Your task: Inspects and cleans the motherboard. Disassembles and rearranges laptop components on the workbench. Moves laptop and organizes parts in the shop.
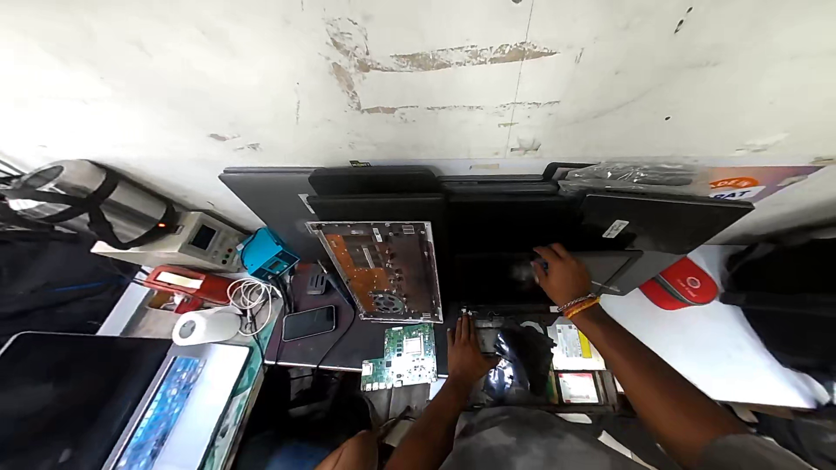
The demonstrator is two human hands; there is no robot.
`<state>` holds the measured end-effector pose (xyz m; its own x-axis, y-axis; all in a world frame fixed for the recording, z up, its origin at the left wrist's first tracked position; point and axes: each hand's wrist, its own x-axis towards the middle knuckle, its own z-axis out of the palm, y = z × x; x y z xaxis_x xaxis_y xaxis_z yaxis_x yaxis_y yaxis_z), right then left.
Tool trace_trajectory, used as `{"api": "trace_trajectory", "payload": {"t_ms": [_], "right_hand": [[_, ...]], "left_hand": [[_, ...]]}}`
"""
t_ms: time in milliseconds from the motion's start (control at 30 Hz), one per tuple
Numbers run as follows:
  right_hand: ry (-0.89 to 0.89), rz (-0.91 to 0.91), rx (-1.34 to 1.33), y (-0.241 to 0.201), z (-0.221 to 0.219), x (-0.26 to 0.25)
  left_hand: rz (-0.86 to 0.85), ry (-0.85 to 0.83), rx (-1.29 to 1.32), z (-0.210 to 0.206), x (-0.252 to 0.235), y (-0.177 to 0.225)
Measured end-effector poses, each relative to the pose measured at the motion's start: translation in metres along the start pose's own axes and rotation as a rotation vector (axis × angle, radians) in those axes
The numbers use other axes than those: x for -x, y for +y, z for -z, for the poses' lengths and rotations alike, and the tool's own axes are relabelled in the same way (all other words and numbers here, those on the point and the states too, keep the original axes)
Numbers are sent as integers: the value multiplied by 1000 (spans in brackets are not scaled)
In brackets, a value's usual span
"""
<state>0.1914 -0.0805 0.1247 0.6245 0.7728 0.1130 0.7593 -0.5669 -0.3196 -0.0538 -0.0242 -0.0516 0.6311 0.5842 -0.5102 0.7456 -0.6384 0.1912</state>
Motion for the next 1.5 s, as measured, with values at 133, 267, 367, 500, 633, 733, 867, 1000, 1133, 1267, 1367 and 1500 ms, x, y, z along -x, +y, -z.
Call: {"api": "trace_trajectory", "payload": {"t_ms": [133,267,367,500,633,733,867,1000,1133,1267,1367,1500], "right_hand": [[41,26,5,-2,7,8],[100,59,-13,-2,3,22],[164,75,-22,-2,0,31],[174,61,-28,-3,0,41],[154,30,-29,-5,-1,31],[143,24,-42,-3,0,27],[108,19,-34,-2,3,26],[89,15,-46,-1,7,23],[97,9,-62,6,10,21],[91,14,-77,1,12,24],[104,16,-68,0,11,27],[141,32,-54,4,8,41]], "left_hand": [[-3,10,-15,4,-1,-3],[1,2,-8,9,-2,-4],[-1,9,-16,8,-2,-4],[-7,23,12,10,-3,-6],[136,258,451,21,-17,-17],[261,309,642,30,-31,-9],[354,185,631,40,-45,-3],[448,65,676,41,-58,-5],[387,74,851,29,-56,-14],[340,50,970,18,-51,-24],[403,16,952,23,-55,-21],[439,32,901,25,-57,-16]]}}
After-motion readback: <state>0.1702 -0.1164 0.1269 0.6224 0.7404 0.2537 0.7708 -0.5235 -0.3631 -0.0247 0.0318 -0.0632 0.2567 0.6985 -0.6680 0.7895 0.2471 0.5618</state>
